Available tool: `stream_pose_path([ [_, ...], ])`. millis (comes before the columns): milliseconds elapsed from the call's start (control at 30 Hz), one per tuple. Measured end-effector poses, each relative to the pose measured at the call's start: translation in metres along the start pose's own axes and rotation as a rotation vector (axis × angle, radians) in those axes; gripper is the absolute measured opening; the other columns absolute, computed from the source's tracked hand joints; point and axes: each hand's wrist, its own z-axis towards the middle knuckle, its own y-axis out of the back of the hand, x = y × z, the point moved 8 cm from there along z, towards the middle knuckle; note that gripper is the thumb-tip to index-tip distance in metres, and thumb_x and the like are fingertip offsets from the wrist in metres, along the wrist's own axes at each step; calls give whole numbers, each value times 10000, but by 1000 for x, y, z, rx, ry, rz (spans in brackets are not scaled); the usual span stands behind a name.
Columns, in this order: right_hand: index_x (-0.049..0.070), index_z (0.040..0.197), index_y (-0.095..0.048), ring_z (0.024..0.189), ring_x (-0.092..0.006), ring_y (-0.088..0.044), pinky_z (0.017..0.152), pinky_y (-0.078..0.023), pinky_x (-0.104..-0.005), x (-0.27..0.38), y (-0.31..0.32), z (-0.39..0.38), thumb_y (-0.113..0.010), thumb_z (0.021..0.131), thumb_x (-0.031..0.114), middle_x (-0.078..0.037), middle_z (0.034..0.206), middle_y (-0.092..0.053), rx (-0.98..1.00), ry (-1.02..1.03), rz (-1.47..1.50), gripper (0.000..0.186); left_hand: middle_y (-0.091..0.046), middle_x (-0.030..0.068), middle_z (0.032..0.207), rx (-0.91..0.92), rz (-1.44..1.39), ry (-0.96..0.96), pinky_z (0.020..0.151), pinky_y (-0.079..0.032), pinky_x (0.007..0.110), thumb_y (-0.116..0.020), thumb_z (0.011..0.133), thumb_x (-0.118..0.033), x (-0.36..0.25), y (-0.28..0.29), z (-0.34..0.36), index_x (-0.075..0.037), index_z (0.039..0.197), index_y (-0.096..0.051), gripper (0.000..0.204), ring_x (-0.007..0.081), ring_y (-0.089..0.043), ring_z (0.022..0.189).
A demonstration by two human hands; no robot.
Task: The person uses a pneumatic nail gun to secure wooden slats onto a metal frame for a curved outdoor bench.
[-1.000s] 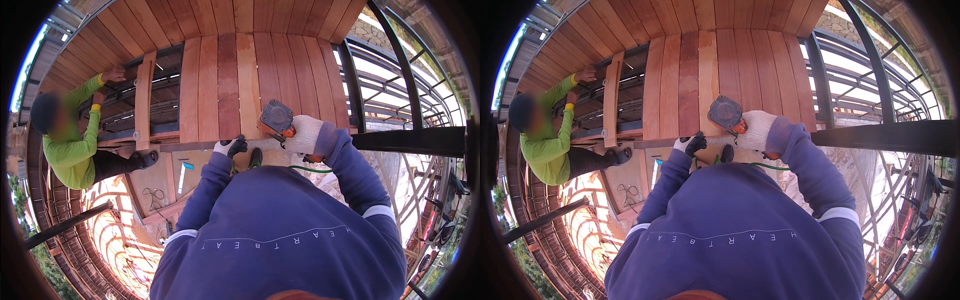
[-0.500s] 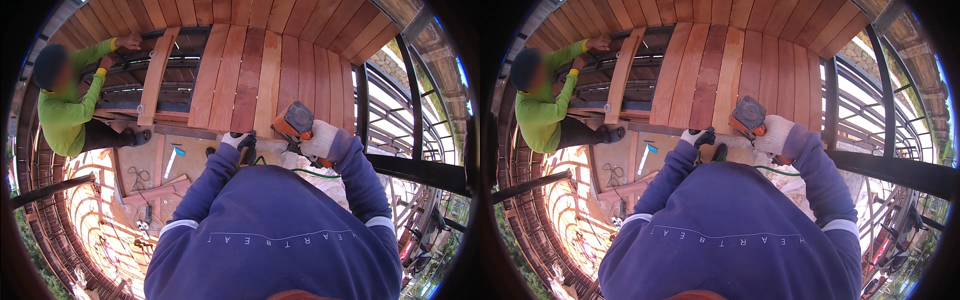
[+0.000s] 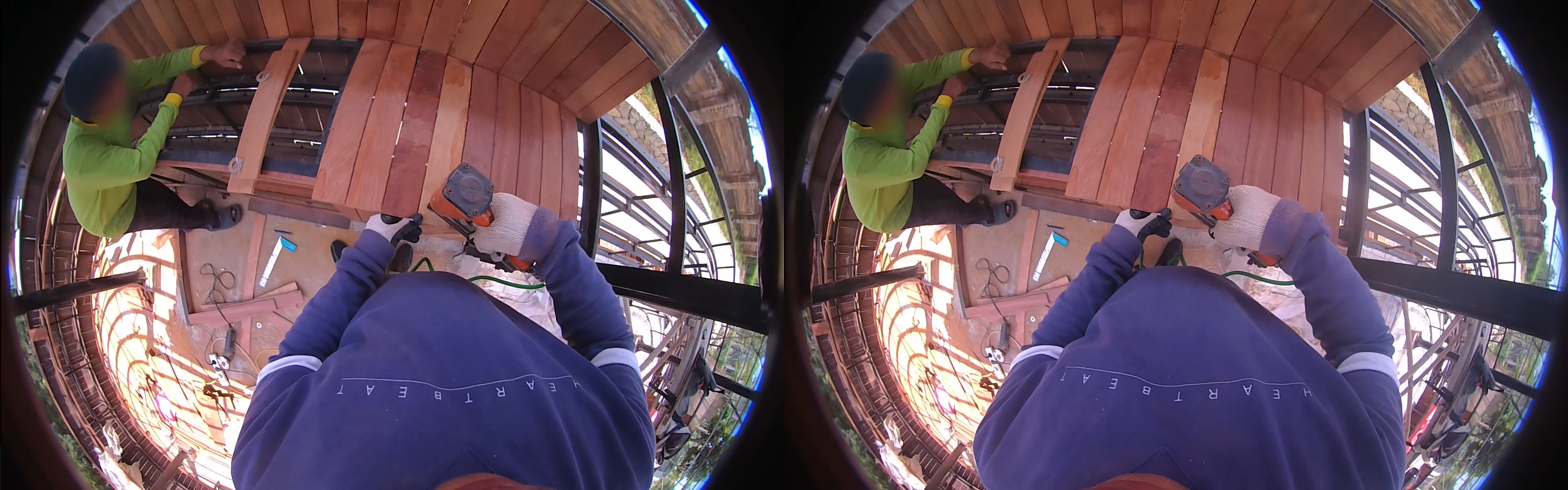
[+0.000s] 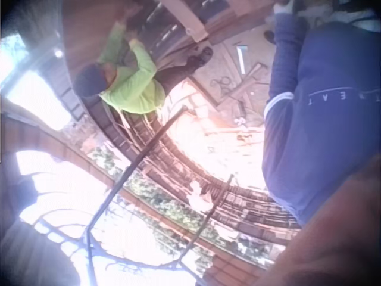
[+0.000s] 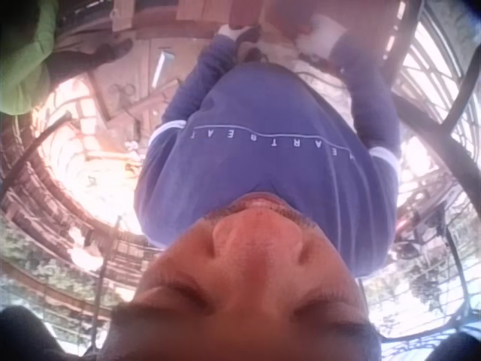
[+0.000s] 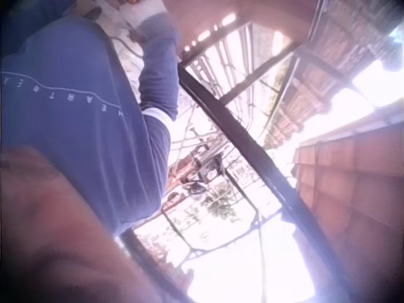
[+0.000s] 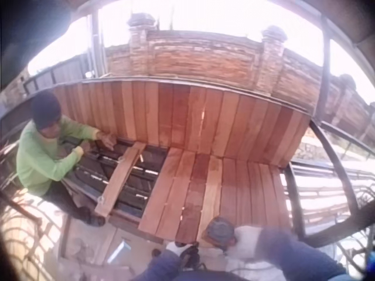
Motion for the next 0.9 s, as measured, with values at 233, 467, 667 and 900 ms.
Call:
stream_pose_path([
  [233, 0, 990, -717, 726, -303, -703, 687, -537, -392, 14, 4, 4, -735, 791, 252, -181, 780, -703, 7, -39, -87, 322, -741, 131, 836, -33, -38, 60, 615, -564, 319, -827, 853, -136, 1, -1, 2, 53, 1019, -711, 277, 219, -719, 686],
  [467, 12, 1017, -727, 769, -302, -715, 716, -540, -380, -10, 6, 17, -736, 782, 257, -175, 837, -725, 29, -27, -24, 340, -743, 134, 854, 0, -76, 45, 646, -572, 324, -824, 847, -112, 5, -1, 5, 60, 1034, -713, 278, 226, -728, 735],
  [667, 2, 1037, -696, 762, -259, -690, 705, -534, -369, -11, 7, -10, -712, 803, 198, -133, 834, -706, -85, 51, 206, 306, -765, 100, 942, 115, 41, 34, 770, -571, 320, -708, 946, -161, 3, 1, -4, 25, 1059, -732, 219, 192, -730, 860],
  [900, -1, 1100, -639, 783, -208, -682, 716, -557, -345, -63, 8, -72, -700, 785, 99, -96, 861, -680, -407, 13, 366, 335, -712, 148, 1137, 171, 1233, -593, 1005, -462, 468, -641, 926, -319, -102, -82, -72, -36, 1242, -666, 425, 296, -664, 1093],
])
